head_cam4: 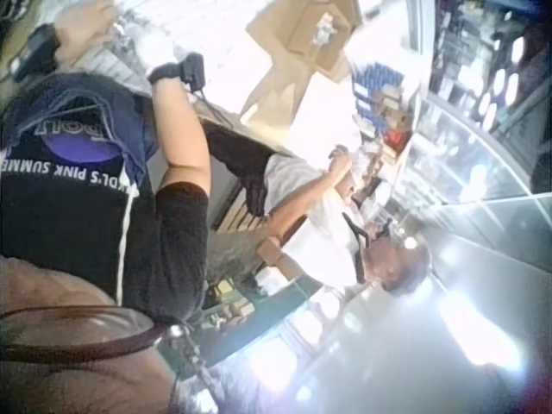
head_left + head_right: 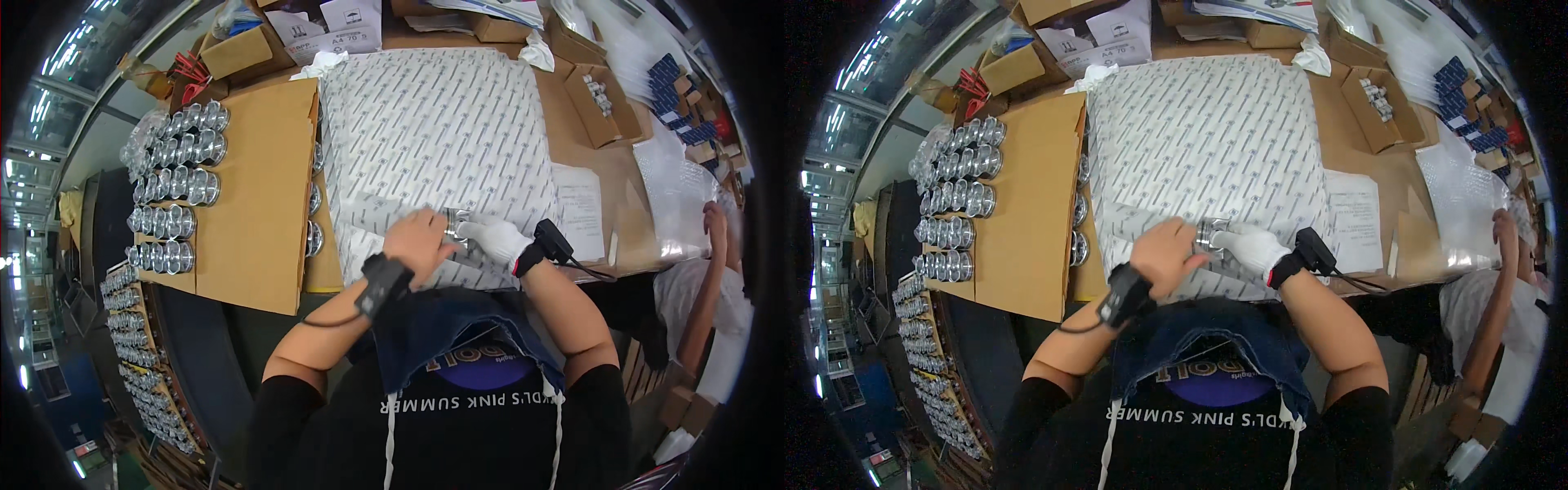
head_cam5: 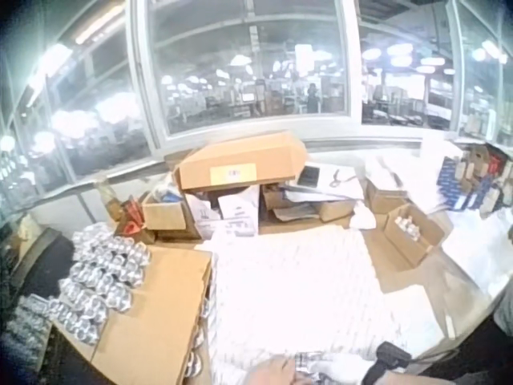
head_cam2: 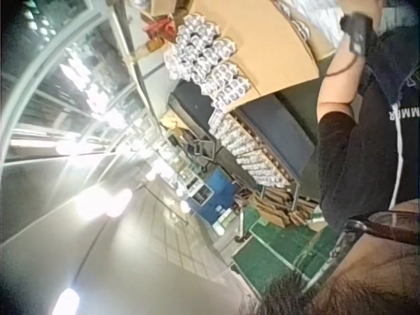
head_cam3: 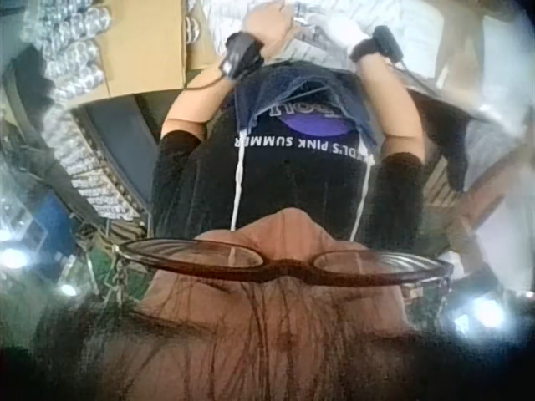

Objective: Packing shiny metal piston-like components into small boxes with protective padding.

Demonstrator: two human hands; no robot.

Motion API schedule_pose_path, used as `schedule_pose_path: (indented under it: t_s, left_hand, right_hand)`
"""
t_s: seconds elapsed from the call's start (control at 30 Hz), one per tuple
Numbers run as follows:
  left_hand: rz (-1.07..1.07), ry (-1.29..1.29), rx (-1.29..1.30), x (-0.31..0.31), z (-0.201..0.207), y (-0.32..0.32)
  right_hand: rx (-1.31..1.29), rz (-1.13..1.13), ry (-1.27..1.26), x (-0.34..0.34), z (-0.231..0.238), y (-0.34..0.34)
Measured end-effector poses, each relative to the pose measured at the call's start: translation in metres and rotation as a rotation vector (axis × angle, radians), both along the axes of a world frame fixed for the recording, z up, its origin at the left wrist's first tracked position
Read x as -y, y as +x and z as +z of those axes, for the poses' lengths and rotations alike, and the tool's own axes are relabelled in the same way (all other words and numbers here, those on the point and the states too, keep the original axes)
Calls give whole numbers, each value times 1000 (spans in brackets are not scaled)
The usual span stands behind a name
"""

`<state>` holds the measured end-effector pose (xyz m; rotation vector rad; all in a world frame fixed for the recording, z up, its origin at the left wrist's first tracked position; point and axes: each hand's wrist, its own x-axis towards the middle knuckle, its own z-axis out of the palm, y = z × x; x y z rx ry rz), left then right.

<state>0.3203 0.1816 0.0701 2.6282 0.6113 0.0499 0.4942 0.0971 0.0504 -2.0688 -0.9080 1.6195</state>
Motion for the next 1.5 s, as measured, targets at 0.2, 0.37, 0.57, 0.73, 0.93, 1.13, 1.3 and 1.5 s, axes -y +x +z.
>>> schedule_pose_path:
  t_s: [0.2,0.37,0.57,0.73,0.93,1.13,1.3,1.5]
  left_hand:
    - [176,-709,356,-22,-63,19]
    - [251,-789,331,-32,-63,36]
    - [413,-518,165,-52,-84,61]
    - [483,-692,5,-77,-82,72]
    - [519,-712,111,-71,-46,66]
    - [-174,110,82,-37,-37,35]
    - [-94,-444,-71,-61,-35,53]
    - [-290,212,-90,-37,-30,51]
  right_hand:
    - [228,410,115,-10,30,14]
    - [800,864,469,-21,20,34]
    - [874,240,550,-28,5,16]
    - [860,270,884,-9,43,-3]
    - [1055,319,792,-26,-15,10]
    - [290,366,296,-46,7,37]
    - [930,485,663,-25,21,1]
    - [521,385,324,-28,32,29]
